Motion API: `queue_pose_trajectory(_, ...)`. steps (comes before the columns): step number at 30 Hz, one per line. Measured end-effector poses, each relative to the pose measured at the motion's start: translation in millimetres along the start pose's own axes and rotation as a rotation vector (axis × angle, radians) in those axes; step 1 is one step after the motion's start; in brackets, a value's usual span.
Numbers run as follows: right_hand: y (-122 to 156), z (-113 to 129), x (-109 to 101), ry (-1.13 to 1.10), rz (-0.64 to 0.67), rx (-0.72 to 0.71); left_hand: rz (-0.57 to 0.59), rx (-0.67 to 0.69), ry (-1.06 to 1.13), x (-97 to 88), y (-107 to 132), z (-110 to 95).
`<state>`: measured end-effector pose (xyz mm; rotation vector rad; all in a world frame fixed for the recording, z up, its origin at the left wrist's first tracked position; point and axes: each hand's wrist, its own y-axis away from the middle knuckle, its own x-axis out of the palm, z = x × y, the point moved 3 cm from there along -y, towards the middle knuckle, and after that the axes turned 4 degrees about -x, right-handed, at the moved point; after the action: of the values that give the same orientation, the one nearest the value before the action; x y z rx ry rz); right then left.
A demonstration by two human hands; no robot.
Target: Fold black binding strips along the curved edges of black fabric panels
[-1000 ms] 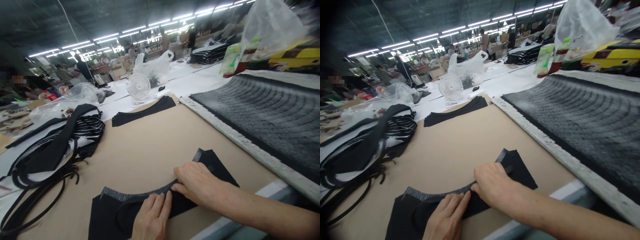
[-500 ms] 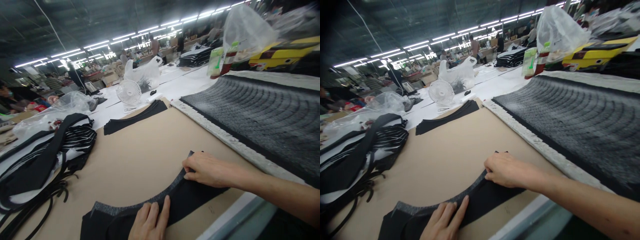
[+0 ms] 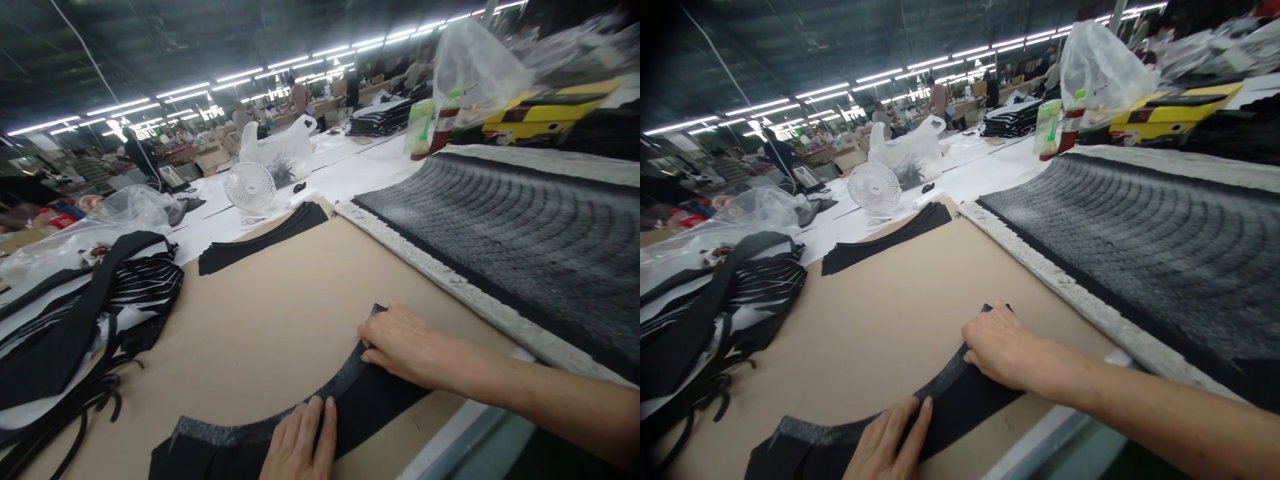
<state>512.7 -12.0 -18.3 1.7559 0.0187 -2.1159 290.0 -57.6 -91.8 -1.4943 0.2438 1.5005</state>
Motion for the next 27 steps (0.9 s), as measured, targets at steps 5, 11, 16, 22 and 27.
queue_pose_trajectory(5,1,-5,2,-0.019,-0.078,0.024,0.034,0.084,-0.013,-0.5,-17,-6)
queue_pose_trajectory(11,3,-25,3,-0.24,-0.036,0.024,0.049,0.03,-0.077,-4.2,-27,-15)
queue_pose_trajectory(16,8,-35,4,-0.358,-0.076,-0.051,0.033,0.009,-0.061,-1.6,-27,-19)
queue_pose_trajectory(22,5,-34,1,-0.29,-0.078,-0.059,0.041,-0.016,-0.027,-1.8,-29,-20)
queue_pose_trajectory(27,2,-31,-1,-0.233,-0.05,-0.034,0.056,-0.033,-0.025,-0.9,-27,-21)
